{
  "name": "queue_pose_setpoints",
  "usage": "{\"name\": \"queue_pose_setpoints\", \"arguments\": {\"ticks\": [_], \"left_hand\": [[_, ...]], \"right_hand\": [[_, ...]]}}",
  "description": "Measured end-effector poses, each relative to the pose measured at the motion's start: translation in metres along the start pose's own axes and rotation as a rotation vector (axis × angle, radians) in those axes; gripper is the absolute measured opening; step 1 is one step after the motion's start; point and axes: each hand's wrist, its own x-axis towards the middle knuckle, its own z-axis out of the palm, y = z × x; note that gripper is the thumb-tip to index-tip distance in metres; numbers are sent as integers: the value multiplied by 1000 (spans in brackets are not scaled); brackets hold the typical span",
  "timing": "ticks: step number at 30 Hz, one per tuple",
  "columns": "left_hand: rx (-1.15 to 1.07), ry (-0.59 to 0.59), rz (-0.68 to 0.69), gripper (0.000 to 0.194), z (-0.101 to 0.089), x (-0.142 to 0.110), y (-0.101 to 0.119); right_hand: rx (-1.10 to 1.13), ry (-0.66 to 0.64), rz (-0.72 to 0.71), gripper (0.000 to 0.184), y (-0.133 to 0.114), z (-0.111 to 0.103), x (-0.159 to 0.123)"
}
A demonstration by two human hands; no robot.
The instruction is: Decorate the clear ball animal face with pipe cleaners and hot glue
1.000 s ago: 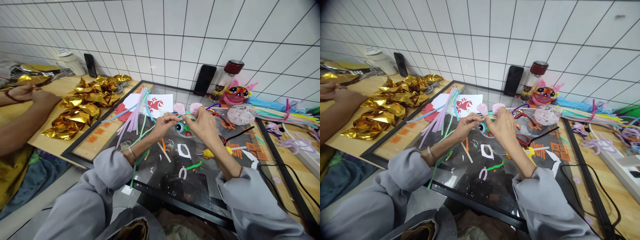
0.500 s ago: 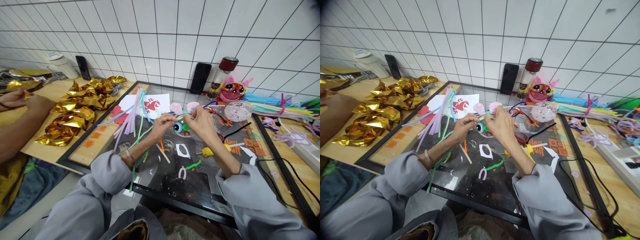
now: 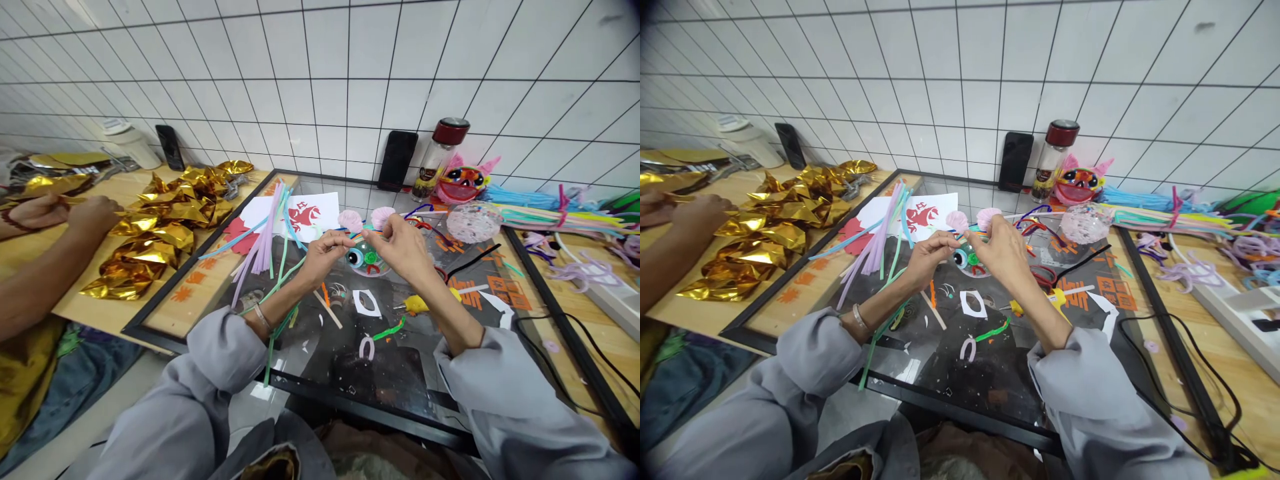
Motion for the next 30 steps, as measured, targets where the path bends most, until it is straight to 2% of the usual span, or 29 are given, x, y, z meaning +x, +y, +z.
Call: {"name": "queue_pose_setpoints", "arguments": {"ticks": [5, 14, 17, 23, 30], "left_hand": [[17, 1, -3, 10, 1, -1, 2], [24, 9, -6, 6, 2, -1, 2], [28, 8, -8, 7, 1, -1, 2], [14, -12, -6, 5, 2, -1, 2], [14, -25, 23, 5, 1, -2, 2]], "right_hand": [[-33, 22, 20, 20, -2, 3, 0], [19, -24, -23, 13, 4, -3, 4], [27, -14, -42, 16, 5, -3, 4], [-41, 20, 7, 29, -1, 2, -1], [-91, 8, 37, 25, -3, 3, -1]]}}
